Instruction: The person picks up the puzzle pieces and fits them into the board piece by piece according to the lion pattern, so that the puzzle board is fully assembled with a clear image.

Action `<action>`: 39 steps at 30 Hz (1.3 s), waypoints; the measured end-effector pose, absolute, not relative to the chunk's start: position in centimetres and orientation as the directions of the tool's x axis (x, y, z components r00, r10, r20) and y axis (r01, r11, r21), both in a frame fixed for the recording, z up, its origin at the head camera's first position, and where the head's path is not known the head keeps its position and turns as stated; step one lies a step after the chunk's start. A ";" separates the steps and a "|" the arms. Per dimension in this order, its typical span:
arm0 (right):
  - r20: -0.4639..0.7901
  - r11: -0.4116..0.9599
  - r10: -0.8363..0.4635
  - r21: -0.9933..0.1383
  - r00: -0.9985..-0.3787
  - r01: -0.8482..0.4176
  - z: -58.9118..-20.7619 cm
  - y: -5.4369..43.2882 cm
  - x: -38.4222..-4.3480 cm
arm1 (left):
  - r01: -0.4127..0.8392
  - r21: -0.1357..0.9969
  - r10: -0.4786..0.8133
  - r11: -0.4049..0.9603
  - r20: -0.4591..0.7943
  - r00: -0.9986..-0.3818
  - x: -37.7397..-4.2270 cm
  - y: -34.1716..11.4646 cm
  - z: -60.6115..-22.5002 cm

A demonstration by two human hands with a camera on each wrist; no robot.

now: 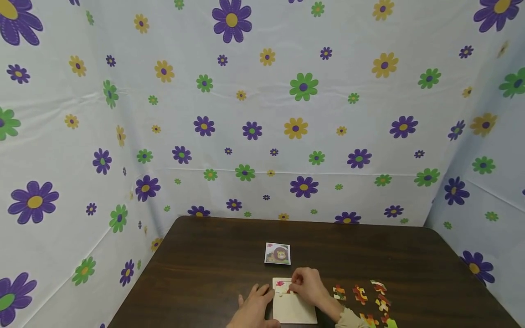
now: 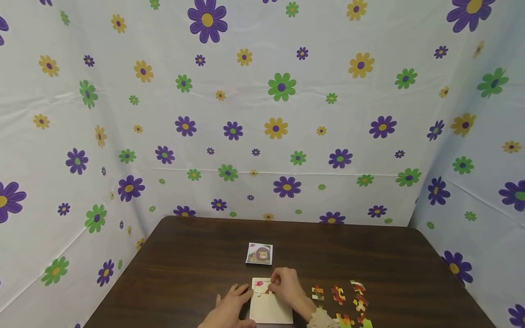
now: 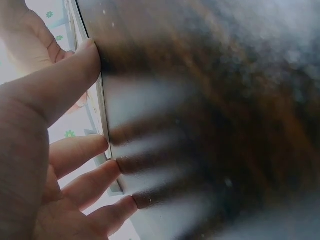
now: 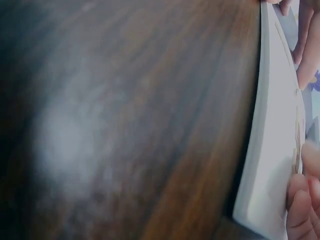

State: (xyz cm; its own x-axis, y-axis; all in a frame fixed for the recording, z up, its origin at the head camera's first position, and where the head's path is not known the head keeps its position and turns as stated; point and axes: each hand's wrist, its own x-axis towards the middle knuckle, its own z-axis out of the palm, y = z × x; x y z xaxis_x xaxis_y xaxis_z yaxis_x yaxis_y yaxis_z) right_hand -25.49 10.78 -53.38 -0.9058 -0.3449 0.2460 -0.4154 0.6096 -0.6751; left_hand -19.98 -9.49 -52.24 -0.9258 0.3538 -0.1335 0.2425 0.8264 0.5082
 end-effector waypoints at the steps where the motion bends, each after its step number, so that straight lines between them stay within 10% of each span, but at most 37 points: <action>1: 0.251 0.613 -0.353 -0.666 -0.901 -0.425 -53.3 10.8 -25.5 | 0.242 0.511 0.354 0.825 -0.132 -0.926 -20.0 -9.5 -52.3; 28: 0.332 0.603 -0.475 -0.551 -0.815 -0.576 -53.5 11.2 -25.2 | 0.263 0.503 0.383 0.823 -0.149 -0.912 -20.2 -9.8 -52.3; 39: 0.419 0.552 -0.593 -0.410 -0.687 -0.726 -53.7 11.7 -25.4 | 0.215 0.531 0.359 0.820 -0.185 -0.915 -20.2 -9.6 -52.2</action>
State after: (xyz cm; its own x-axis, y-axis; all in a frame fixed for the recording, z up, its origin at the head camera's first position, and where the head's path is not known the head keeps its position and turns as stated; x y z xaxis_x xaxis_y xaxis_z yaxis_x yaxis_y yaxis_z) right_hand -25.36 11.75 -53.73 -0.6874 -0.5930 0.4193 -0.7261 0.5517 -0.4103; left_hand -20.24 -9.61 -52.18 -0.9148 0.3593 -0.1846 0.2148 0.8196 0.5311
